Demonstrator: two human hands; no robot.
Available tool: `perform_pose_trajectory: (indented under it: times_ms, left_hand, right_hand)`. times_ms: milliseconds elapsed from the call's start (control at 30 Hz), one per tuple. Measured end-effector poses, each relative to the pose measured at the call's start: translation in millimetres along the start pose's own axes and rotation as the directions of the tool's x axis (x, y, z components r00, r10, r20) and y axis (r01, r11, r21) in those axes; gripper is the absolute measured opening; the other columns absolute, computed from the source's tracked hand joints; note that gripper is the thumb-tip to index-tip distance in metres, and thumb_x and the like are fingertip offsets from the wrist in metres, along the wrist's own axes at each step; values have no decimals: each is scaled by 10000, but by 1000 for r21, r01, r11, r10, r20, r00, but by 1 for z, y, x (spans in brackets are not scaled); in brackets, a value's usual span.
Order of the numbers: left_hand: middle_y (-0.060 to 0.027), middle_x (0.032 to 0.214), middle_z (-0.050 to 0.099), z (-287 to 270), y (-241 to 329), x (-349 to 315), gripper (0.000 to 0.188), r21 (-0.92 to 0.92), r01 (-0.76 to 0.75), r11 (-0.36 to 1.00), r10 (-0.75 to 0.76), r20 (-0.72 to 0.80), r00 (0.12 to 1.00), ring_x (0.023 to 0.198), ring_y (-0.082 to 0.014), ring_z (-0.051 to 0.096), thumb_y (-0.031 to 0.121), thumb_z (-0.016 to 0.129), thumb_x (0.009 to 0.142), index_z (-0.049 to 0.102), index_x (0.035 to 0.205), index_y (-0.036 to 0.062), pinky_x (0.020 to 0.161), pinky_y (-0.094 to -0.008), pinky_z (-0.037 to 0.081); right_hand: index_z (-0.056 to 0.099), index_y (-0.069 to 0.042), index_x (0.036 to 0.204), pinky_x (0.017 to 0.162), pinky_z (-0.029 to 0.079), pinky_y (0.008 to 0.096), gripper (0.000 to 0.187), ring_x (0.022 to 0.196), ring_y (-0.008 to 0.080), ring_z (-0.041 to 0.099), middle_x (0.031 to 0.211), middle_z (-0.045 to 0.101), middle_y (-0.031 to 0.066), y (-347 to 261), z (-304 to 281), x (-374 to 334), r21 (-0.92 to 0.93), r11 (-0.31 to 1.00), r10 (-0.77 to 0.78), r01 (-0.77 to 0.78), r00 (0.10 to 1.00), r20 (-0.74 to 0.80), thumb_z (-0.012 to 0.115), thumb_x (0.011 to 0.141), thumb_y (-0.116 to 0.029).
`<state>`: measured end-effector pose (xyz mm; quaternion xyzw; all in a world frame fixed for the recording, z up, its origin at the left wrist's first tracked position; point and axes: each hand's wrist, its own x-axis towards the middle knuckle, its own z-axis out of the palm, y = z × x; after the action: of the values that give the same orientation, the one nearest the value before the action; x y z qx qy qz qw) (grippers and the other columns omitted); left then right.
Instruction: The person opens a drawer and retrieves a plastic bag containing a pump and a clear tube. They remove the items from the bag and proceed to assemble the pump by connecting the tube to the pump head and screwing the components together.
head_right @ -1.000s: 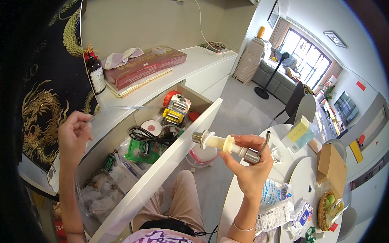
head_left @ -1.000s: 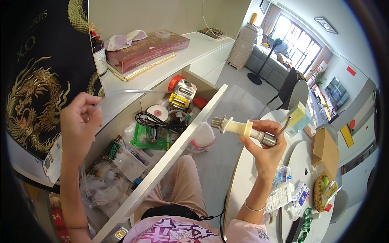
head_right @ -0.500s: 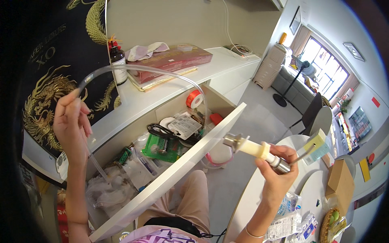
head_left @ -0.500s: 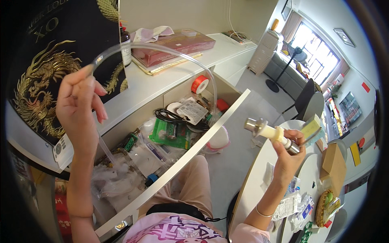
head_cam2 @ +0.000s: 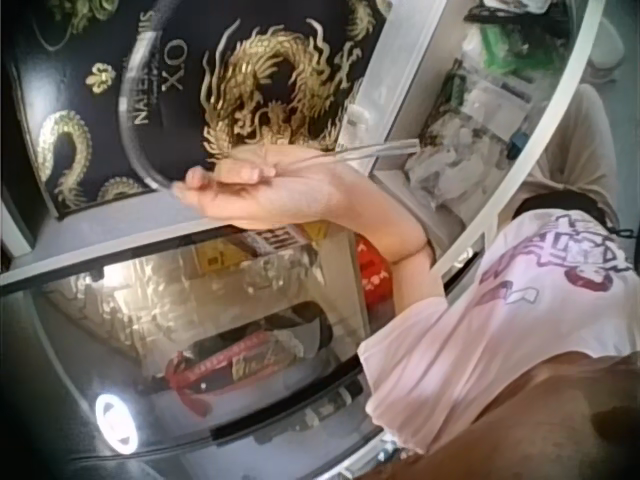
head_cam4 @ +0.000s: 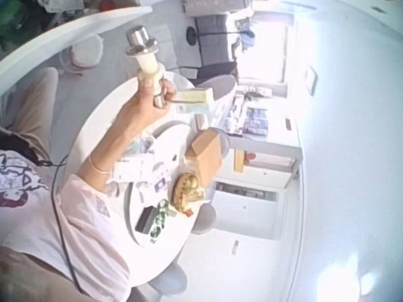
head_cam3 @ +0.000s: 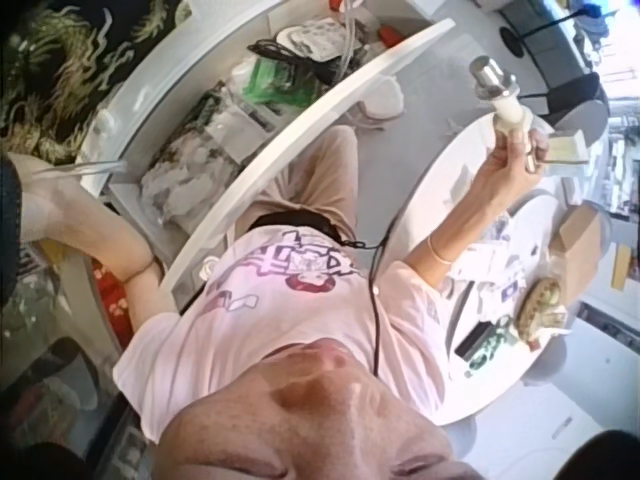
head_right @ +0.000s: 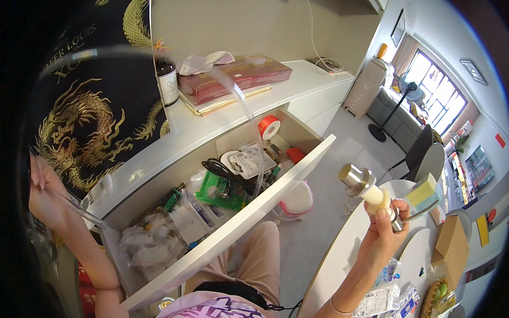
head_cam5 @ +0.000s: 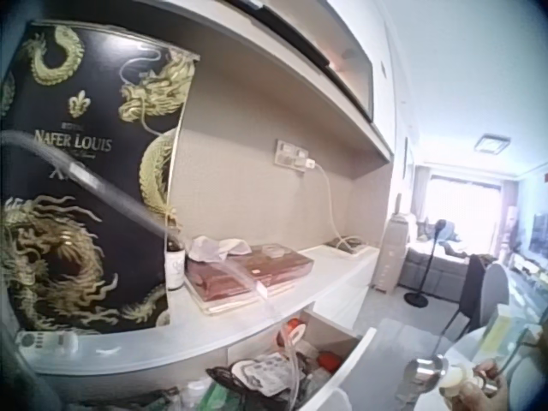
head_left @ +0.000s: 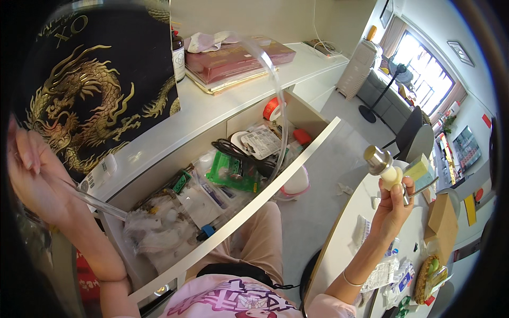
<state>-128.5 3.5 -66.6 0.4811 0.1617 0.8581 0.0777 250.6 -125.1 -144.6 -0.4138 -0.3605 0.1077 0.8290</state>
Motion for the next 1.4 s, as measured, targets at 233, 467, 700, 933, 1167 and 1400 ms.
perform_pose_trajectory:
  times_ms: [233,467,700,933,1167,1400]
  left_hand:
    - [-45,675,514,58,1,-54,249,162,217,963,-245,187,951,342,-6,285,158,357,884,459,1026,-19,306,-131,224]
    - [-95,740,568,44,-67,-103,274,283,684,673,-662,643,385,371,-58,430,209,400,877,451,1065,17,326,-155,324]
    - [-43,714,513,50,-67,-114,303,95,994,56,-835,550,-5,364,-28,311,256,356,897,446,1047,9,334,-165,222]
    - [-5,658,466,46,-65,-107,340,-178,984,-29,-828,555,76,327,-26,223,295,329,900,395,1073,10,341,-171,218]
    - [4,637,438,44,-70,-105,312,-326,945,11,-876,454,166,347,-42,233,302,326,899,395,1035,30,356,-179,227]
    - [-38,668,443,51,-63,-106,279,-393,916,76,-914,339,221,364,-54,235,289,302,906,393,1011,47,377,-188,229]
  right_hand:
    - [460,-12,912,730,509,316,255,795,224,591,877,539,125,2,-6,2,45,999,-26,25,1000,14,615,713,-48]
    - [476,18,985,801,483,296,243,908,211,555,995,514,115,1,-14,5,74,997,-21,8,984,175,555,779,-84]
    - [470,10,947,803,481,303,221,912,211,549,952,518,122,-1,-4,-3,39,999,18,-29,966,257,564,767,-76]
    - [446,-27,782,700,481,334,433,778,261,593,831,581,192,6,57,-49,-20,981,184,-193,897,401,764,488,-44]
    - [419,-3,763,702,487,389,463,769,300,596,830,570,231,17,65,-59,-58,958,267,-283,793,548,763,455,14]
    - [424,-16,770,709,482,375,446,769,284,594,841,570,221,19,67,-62,51,940,266,-337,819,508,746,463,15]
